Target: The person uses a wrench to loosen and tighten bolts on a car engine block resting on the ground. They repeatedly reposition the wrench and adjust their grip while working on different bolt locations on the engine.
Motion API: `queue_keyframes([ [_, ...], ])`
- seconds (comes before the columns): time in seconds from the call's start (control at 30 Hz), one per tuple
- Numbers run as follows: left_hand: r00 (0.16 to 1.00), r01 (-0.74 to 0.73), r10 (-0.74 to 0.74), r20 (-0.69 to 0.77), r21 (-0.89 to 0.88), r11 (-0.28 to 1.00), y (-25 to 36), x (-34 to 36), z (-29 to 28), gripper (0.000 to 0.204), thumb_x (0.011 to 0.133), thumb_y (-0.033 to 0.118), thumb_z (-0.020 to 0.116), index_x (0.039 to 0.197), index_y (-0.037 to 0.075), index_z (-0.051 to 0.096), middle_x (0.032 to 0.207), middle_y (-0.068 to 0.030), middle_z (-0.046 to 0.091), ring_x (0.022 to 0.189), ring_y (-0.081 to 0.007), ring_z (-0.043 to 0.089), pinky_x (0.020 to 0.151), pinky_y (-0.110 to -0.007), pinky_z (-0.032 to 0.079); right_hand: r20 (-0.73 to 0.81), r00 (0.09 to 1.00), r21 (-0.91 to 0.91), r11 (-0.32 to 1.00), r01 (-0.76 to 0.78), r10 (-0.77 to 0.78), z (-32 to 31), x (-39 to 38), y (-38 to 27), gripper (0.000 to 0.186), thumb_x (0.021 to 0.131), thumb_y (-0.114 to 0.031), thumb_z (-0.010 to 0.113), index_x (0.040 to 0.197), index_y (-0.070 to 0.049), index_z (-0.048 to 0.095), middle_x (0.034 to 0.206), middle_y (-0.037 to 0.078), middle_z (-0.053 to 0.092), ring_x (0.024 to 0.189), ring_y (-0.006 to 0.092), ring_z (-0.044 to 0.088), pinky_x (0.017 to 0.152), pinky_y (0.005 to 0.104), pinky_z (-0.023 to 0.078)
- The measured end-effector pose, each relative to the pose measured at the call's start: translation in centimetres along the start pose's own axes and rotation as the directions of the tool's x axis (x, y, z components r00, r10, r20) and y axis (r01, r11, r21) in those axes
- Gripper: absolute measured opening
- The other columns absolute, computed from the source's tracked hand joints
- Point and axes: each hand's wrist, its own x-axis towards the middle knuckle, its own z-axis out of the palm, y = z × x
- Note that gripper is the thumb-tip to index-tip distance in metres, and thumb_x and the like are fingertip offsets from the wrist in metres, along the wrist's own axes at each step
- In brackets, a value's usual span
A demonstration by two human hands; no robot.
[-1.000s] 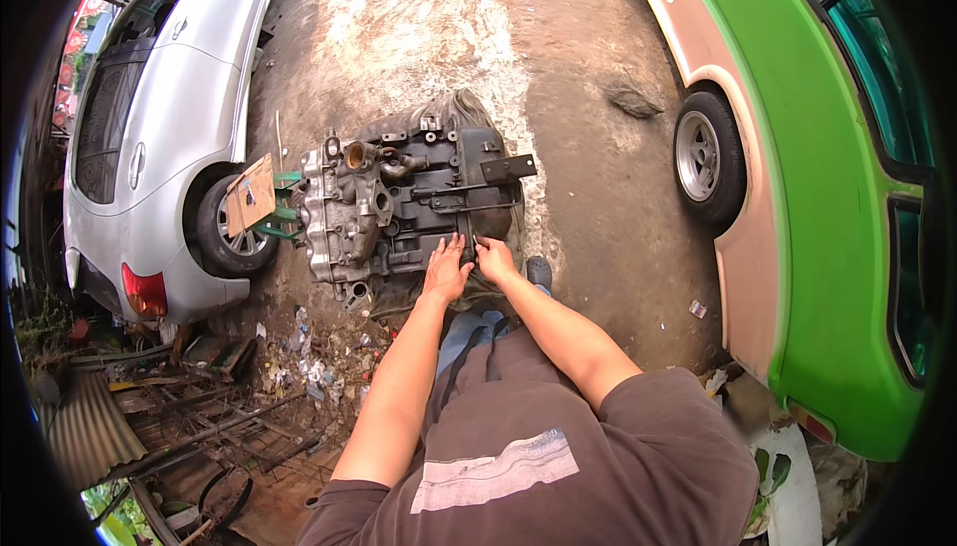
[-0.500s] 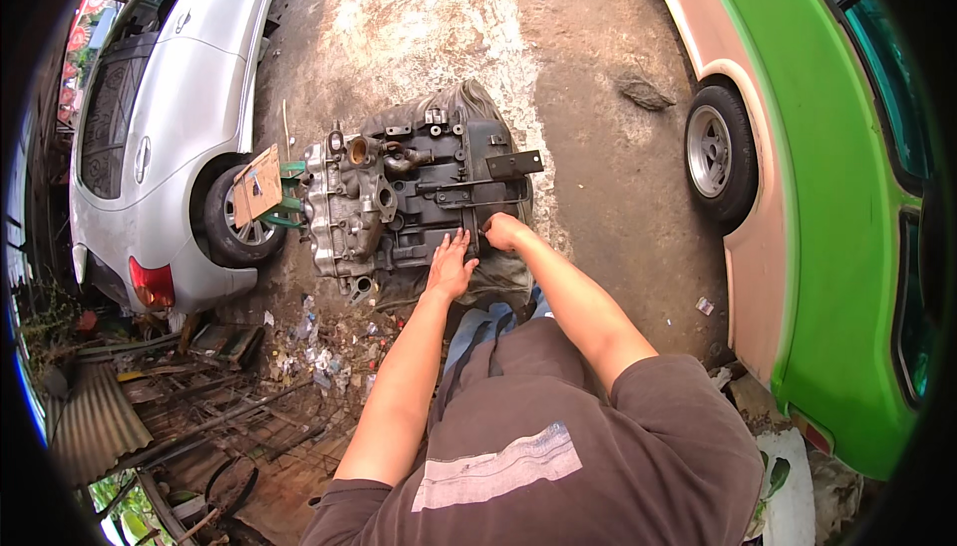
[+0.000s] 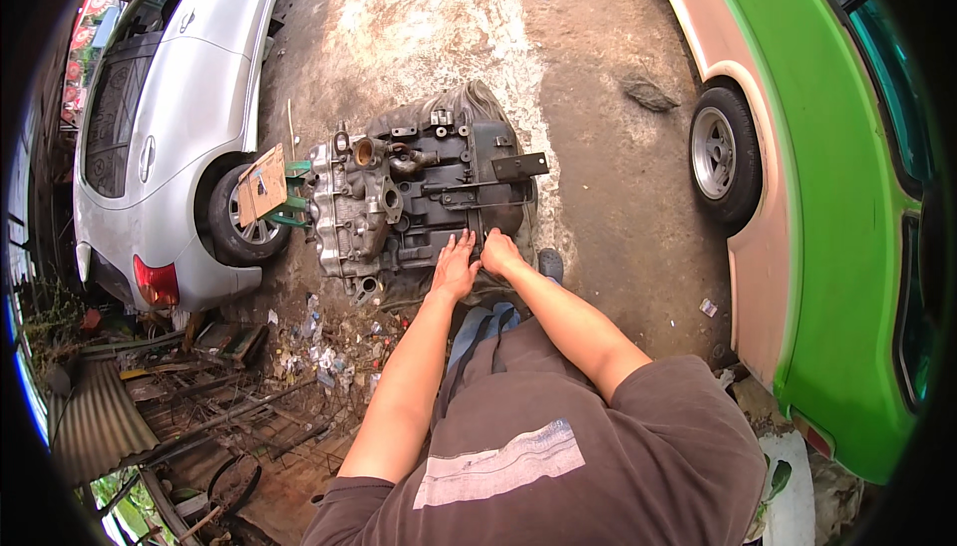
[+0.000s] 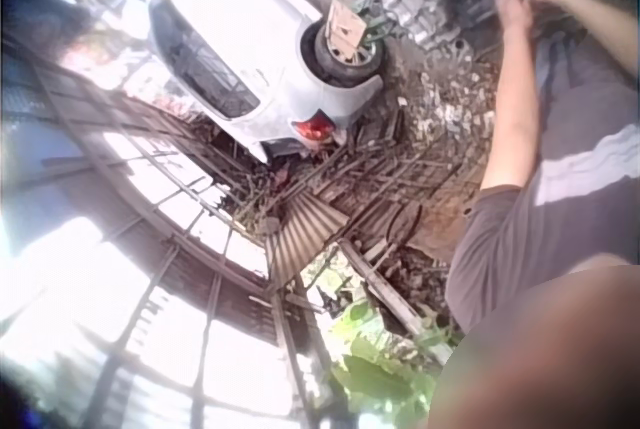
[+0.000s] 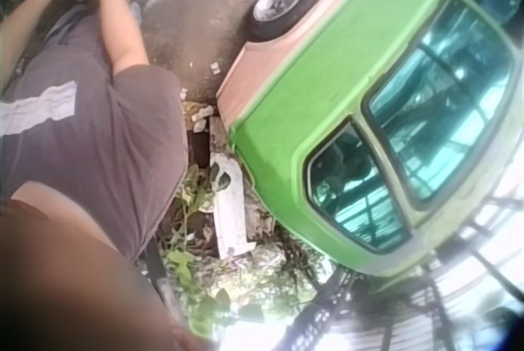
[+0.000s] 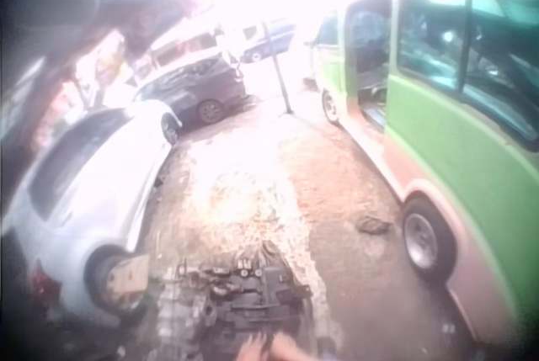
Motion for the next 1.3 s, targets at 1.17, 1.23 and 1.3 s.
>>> queue_keyframes([
  [1.17,0.998,0.001,0.002,-0.065,0.058,0.998,1.0,-0.8,-0.6,0.078,0.095,0.027,0.061,0.157,0.005,0.019,0.164,-0.0141,0.017,0.151,-0.0382,0.011,0.122,-0.048,0.018,-0.425,0.681,-0.001,0.752,0.659,-0.597,1.4,3.8,5.2,0.023,0.083,-0.007,0.068,0.105,-0.003,0.061,0.107,0.019,0.06,0.097,0.0436,0.06,0.084,0.0479,0.051],
  [1.23,0.998,0.009,-0.006,-0.059,0.052,0.999,1.0,-0.9,-0.6,0.078,0.095,0.027,0.061,0.156,0.005,0.019,0.164,-0.0142,0.017,0.151,-0.0382,0.011,0.122,-0.048,0.018,-0.379,0.687,0.012,0.739,0.674,-0.62,1.4,4.1,5.2,0.027,0.083,-0.008,0.069,0.107,-0.002,0.059,0.108,0.02,0.06,0.1,0.044,0.06,0.084,0.0487,0.05],
  [1.3,0.998,0.002,0.002,-0.067,0.05,0.999,1.0,-0.9,-0.6,0.078,0.095,0.027,0.062,0.156,0.005,0.02,0.164,-0.0143,0.017,0.151,-0.0382,0.011,0.122,-0.048,0.018,-0.335,0.729,0.014,0.771,0.637,-0.596,1.4,4.6,5.4,0.03,0.083,-0.009,0.069,0.11,-0.003,0.057,0.11,0.02,0.059,0.102,0.044,0.059,0.085,0.0494,0.05],
])
